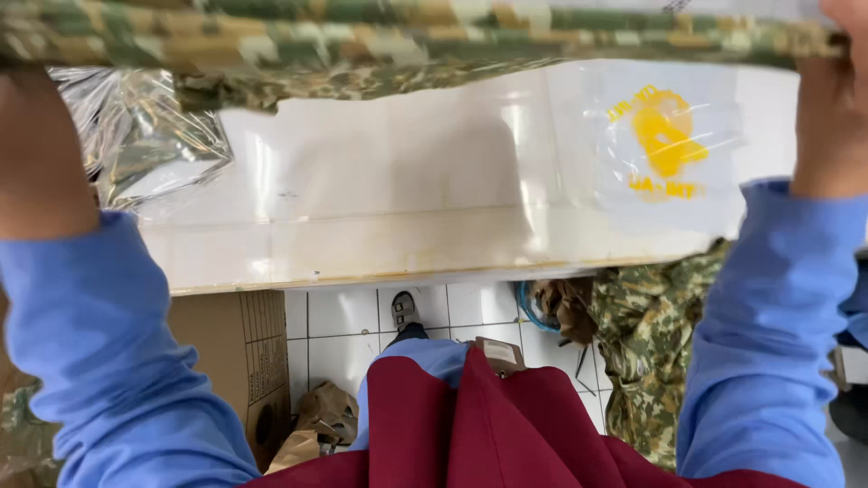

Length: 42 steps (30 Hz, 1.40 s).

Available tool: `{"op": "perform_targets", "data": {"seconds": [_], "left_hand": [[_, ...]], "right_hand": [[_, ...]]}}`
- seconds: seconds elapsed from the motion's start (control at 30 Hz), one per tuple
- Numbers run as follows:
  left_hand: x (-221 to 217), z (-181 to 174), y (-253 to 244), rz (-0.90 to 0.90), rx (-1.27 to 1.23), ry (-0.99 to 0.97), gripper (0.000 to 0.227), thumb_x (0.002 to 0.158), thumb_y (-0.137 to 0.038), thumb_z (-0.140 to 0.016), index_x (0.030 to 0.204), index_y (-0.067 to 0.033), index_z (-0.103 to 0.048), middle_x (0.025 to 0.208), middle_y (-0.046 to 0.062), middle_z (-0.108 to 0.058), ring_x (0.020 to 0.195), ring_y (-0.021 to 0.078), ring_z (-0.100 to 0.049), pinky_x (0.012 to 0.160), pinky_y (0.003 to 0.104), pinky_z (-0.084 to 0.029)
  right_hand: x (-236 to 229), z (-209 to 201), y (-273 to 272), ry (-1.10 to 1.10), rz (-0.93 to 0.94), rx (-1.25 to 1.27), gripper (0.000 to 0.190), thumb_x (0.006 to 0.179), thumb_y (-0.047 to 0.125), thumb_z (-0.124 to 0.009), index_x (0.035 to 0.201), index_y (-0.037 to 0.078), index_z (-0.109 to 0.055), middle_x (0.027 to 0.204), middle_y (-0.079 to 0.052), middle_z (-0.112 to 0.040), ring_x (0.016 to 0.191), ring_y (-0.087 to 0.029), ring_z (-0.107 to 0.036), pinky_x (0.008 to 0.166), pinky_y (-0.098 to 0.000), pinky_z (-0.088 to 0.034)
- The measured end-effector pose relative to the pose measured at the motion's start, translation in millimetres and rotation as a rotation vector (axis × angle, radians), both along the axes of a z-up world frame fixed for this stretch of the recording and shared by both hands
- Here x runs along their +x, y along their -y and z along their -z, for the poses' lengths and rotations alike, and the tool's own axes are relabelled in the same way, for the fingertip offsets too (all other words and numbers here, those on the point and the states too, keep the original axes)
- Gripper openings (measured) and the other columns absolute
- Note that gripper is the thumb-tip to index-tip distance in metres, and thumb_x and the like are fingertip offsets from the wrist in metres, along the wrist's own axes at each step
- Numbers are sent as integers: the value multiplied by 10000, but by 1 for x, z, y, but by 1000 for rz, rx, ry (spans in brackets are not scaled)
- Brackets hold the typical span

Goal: The person folds camouflage uniform tops over a rectangular white guide, places each folded garment into a yellow-printed plastic bag, and seals the bags by hand, repeating this process for multiple items.

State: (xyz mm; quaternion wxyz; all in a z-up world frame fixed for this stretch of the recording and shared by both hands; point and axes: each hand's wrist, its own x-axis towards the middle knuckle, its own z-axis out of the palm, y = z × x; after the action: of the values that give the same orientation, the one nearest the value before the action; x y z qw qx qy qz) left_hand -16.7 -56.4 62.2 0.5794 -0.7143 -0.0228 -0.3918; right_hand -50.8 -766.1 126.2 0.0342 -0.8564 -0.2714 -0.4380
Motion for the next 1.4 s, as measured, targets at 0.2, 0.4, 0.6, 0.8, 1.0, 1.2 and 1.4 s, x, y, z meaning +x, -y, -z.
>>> {"op": "perform_targets", "data": {"seconds": [0.2,0.4,0.6,0.8,1.0,1.2,1.4], "left_hand": [[-95,29,27,438,-938,-382,584,800,-163,-798,1213,-65,-398,979,110,-554,847,265,-506,801,404,-467],[-4,260,40,104,-1442,-1382,635,883,-379,-794,1438,-167,-571,1325,122,-635,1232,349,-612,985,567,-514],[32,282,36,44,-1525,-996,1172,826,-683,-732,1673,-150,-122,1706,176,-46,1566,440,-85,1158,808,-201],[-5,285,9,-150,-1709,-1089,1575,550,-888,-770,1686,-194,71,1726,163,200,1594,404,129,1194,797,-1],[-30,289,5,-188,-1696,-1067,1666,487,-886,-815,1674,-182,118,1710,191,214,1584,412,137,1186,795,-4],[-21,317,3,-251,-1708,-1056,1786,373,-867,-891,1672,-226,154,1709,171,255,1582,398,167,1162,804,23],[-19,319,2,-302,-1687,-1102,1817,377,-879,-910,1665,-227,192,1702,171,288,1574,405,201,1152,794,33]], "right_hand": [[-56,112,-42,-96,177,-185,253,1088,339,-860,1115,87,-872,822,-84,-663,652,-246,-511,596,-378,-344],[-24,229,-124,-970,345,1,519,928,468,-742,1331,141,-730,1199,-97,-687,1042,-323,-685,861,-453,-551],[0,333,-172,-927,500,314,716,1084,556,-509,1645,138,-357,1667,-261,-225,1526,-490,-200,1145,-782,-121],[-10,347,-174,-1026,581,352,880,1002,715,-486,1667,179,-277,1737,-203,-90,1589,-423,-71,1192,-760,-28],[-26,352,-170,-1080,617,291,925,927,782,-469,1664,273,-239,1755,-131,-37,1598,-377,-59,1210,-759,-73],[37,345,-172,-1130,547,553,750,1011,665,-529,1552,150,-460,1563,-165,-423,1443,-327,-397,1151,-629,-315],[205,214,-288,-1122,-92,1099,462,1064,284,-686,1434,37,-562,1235,-213,-684,1101,-311,-690,932,-436,-567]]}}
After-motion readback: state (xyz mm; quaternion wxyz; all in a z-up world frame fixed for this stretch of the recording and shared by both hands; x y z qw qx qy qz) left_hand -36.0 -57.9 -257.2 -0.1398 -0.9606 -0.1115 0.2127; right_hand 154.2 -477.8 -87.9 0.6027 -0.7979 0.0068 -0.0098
